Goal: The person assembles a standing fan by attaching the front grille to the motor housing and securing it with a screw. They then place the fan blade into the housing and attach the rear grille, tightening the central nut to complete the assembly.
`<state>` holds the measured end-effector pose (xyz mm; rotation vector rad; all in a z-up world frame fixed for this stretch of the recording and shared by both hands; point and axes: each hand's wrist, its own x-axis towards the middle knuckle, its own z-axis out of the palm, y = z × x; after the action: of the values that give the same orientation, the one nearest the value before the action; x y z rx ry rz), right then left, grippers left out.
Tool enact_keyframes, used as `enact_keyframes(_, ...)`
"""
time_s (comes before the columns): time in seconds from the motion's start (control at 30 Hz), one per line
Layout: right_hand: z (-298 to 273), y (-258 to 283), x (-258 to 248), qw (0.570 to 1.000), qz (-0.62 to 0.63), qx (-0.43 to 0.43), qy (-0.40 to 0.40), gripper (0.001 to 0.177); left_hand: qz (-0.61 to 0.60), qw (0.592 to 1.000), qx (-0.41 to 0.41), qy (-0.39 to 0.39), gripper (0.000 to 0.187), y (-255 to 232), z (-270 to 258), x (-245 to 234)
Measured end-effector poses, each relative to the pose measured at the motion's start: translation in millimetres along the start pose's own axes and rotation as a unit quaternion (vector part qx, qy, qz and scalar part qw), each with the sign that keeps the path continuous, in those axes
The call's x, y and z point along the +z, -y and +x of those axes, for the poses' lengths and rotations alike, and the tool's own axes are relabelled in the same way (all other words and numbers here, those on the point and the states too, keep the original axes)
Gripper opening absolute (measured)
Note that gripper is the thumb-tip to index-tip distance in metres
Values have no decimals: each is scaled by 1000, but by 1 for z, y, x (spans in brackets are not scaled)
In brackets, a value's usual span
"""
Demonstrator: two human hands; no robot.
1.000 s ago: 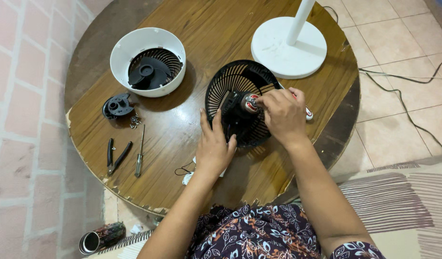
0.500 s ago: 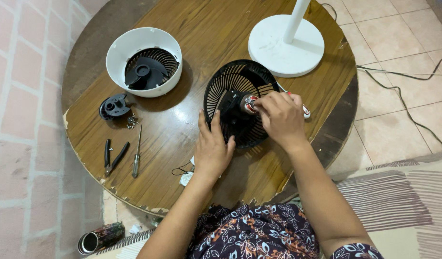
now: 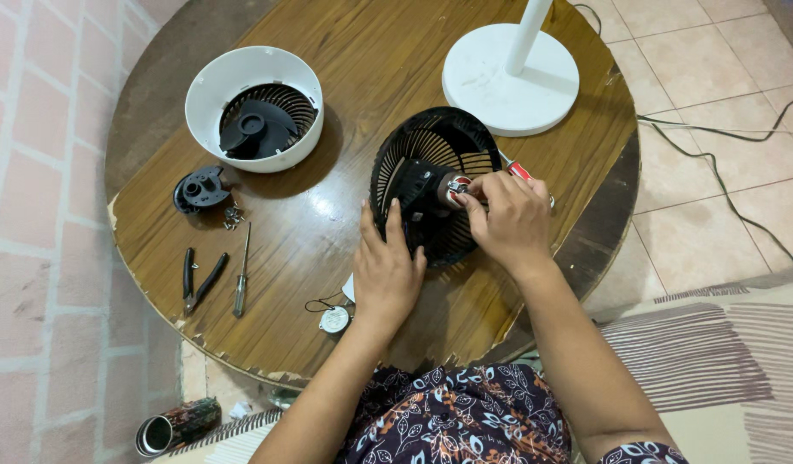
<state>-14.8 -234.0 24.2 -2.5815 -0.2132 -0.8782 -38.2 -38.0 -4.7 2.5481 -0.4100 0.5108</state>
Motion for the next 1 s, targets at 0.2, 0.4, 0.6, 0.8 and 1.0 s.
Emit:
enact_keyframes(0.2,-5,-2,7,999,-51,-5,-13,26,14,1000,-8,7,88,0,0,0)
enact_keyframes(0.4,-8,-6,16,997,-64,50,3,43,10,1000,7,3,86,12,-2,-10)
enact_keyframes(0.6,-16,-9,23,996,37,71,27,30,-53,991,-79,98,79,41,8,-23)
enact_keyframes(0.8,-22,-5,32,996,47,-5,72,29,-142,975,-128,111,77,69,19,-30)
enact_keyframes(1.0,-29,-3,35,991,64,-84,87,49,-34,979,-170,104,67,81,20,-28)
